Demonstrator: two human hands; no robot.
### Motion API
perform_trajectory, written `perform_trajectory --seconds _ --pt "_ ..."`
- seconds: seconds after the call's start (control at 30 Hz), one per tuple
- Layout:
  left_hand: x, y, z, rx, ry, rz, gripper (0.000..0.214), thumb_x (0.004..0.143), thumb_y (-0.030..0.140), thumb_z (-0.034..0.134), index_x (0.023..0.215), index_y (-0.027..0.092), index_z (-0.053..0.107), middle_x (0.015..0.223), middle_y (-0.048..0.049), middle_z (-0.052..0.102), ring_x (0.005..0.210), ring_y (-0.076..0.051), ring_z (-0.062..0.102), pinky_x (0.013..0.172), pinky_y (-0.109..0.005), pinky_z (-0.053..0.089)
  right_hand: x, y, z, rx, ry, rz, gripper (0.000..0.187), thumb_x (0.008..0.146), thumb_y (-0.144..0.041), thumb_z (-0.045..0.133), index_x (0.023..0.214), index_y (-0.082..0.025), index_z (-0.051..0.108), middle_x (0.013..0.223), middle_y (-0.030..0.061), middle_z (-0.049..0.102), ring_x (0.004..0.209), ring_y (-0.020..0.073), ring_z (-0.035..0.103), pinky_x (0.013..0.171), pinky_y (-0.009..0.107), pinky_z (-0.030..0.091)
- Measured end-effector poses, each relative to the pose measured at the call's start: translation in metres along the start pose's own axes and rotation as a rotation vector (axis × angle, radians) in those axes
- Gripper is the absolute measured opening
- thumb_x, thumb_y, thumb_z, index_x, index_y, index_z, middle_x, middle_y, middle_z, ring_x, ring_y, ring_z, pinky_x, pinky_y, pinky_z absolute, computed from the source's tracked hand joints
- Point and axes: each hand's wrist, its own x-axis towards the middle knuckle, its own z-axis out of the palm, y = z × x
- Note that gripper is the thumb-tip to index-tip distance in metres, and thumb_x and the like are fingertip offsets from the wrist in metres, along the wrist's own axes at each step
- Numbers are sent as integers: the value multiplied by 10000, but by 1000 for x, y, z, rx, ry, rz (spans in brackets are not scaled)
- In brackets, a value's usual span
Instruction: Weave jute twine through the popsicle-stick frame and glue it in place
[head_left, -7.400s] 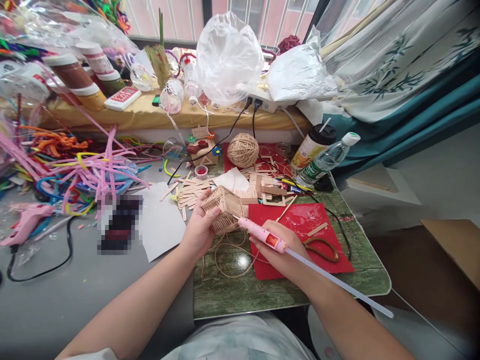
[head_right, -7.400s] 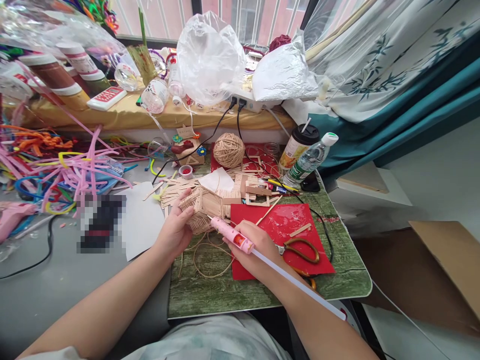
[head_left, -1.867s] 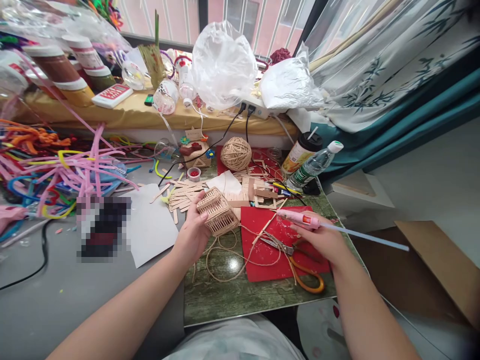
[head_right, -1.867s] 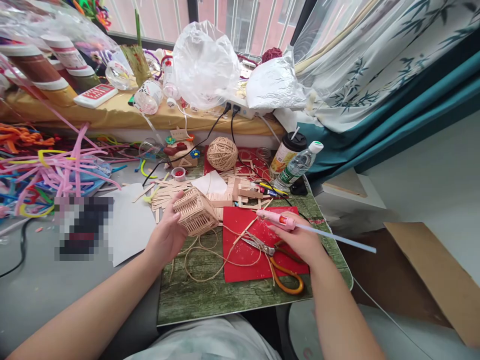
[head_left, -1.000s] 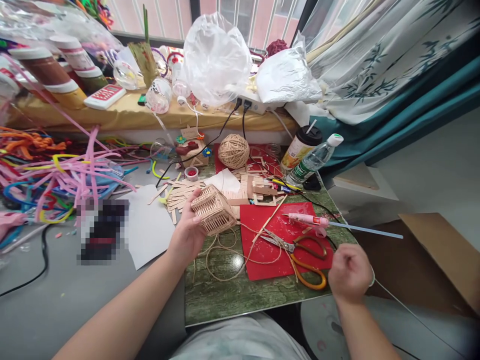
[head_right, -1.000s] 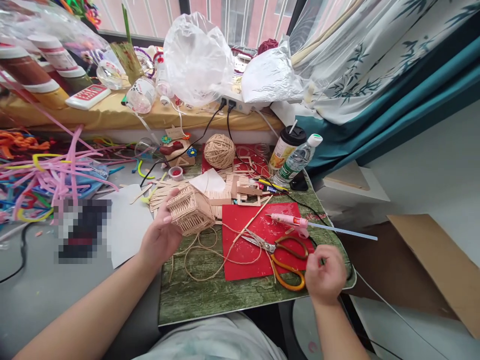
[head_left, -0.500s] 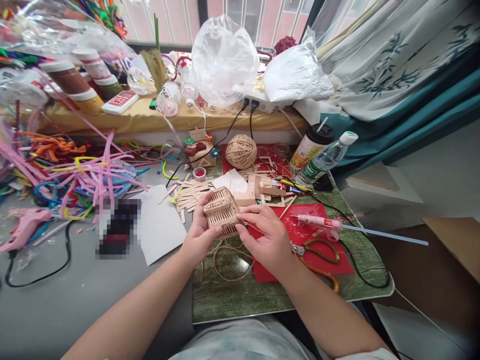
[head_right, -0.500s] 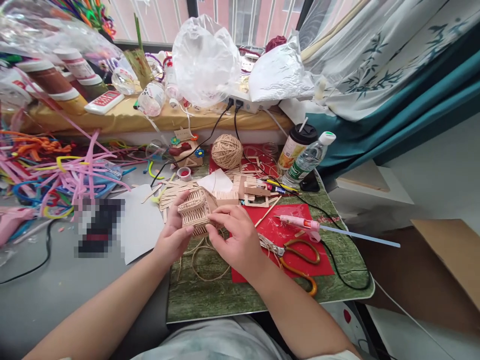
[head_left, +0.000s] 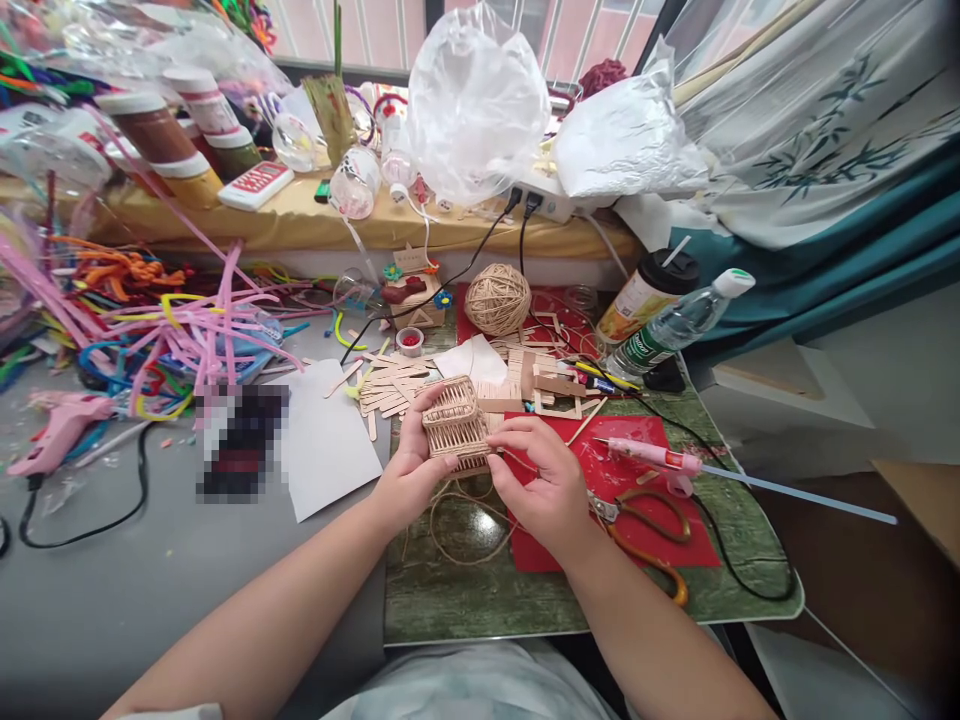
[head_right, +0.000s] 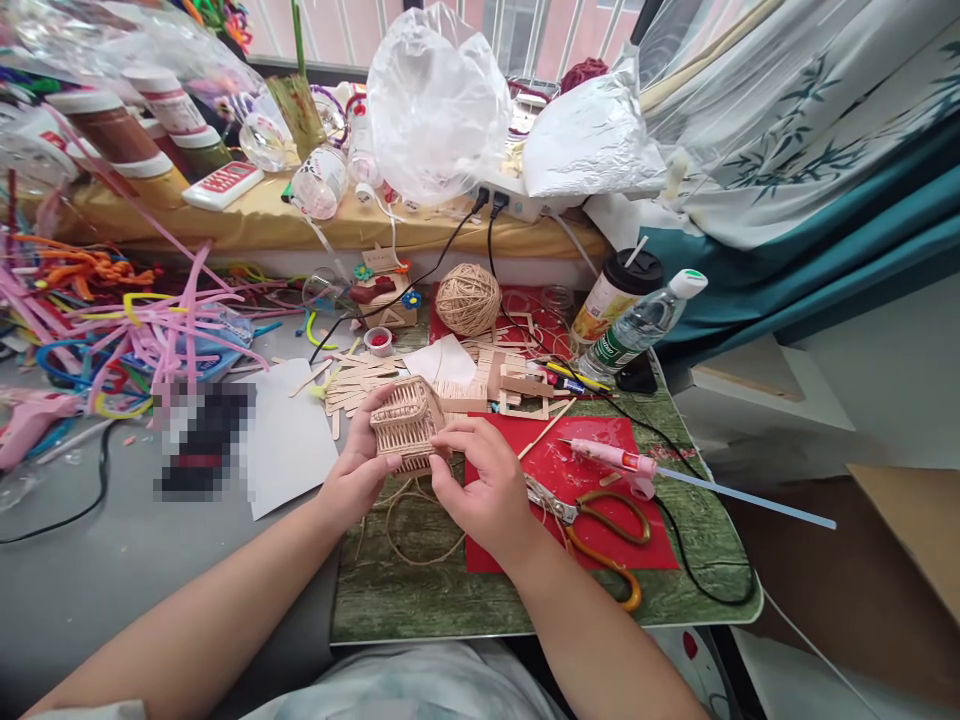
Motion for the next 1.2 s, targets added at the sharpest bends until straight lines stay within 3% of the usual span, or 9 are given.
perform_trajectory --seconds 0.23,0.3,0.47,0.57,0.7,0.8,0.97,1.07,1.2 --pt "1 -3 -4 13 -39 37 836 916 269 800 1628 371 375 1682 -103 453 1462 -349 557 1202 -512 516 -2 10 -1 96 65 89 110 983 -195 734 1042 -256 805 1037 61 763 1009 224 738 947 405 608" --pt "0 -3 -3 23 -78 30 885 905 273 819 1636 384 334 1671 -115 453 1423 -349 595 1148 -503 566 -2 14 0 161 80 177 50 980 -252 759 977 -248 809 1000 56 762 978 221 733 918 391 605" --pt "0 0 0 64 -58 5 910 887 295 853 1621 373 321 1668 -141 437 1414 -355 607 1099 -470 606 -2 29 3 416 187 510 219 1034 -422 692 1057 -226 786 928 40 771 794 175 711 783 347 610" --pt "2 1 0 94 -27 -10 957 857 332 884 1631 339 321 1657 -162 453 1397 -359 620 1077 -447 617 -2 35 4 538 226 542 214 1052 -432 650 1018 -229 709 792 -14 690 646 132 616 634 277 534" --pt "4 -1 -4 105 10 -28 1014 788 335 942 1623 319 368 1595 -154 532 1376 -353 632 1067 -419 612 -5 37 3 600 184 492 332 1104 -409 519 818 -241 525 595 -66 502 524 119 428 514 246 374" --pt "6 -3 -7 83 44 -18 1037 707 342 998 1585 319 447 1565 -125 567 1397 -344 610 1090 -397 590 -7 34 0 481 149 424 368 1123 -411 491 799 -238 518 606 -57 488 543 124 442 537 256 403" --pt "8 -3 -6 5 87 -50 1057 646 461 1025 1558 330 507 1546 -103 583 1385 -338 620 1065 -377 594 -9 28 -7 199 25 36 157 1089 -245 586 1156 -255 727 983 59 753 911 203 720 832 369 614" --pt "10 0 -3 -31 97 -59 1021 674 510 999 1550 314 514 1545 -116 589 1378 -356 632 1089 -422 586 -9 26 -9 60 -25 -207 336 1049 -127 608 1320 -289 725 1160 96 765 1056 234 725 923 426 627" --pt "10 2 0 -52 105 -77 987 706 517 976 1548 302 507 1562 -133 586 1385 -380 635 1117 -474 574 -10 26 -7 28 -60 -306 479 1028 -86 609 1457 -293 666 1133 103 747 1031 237 709 899 427 633"
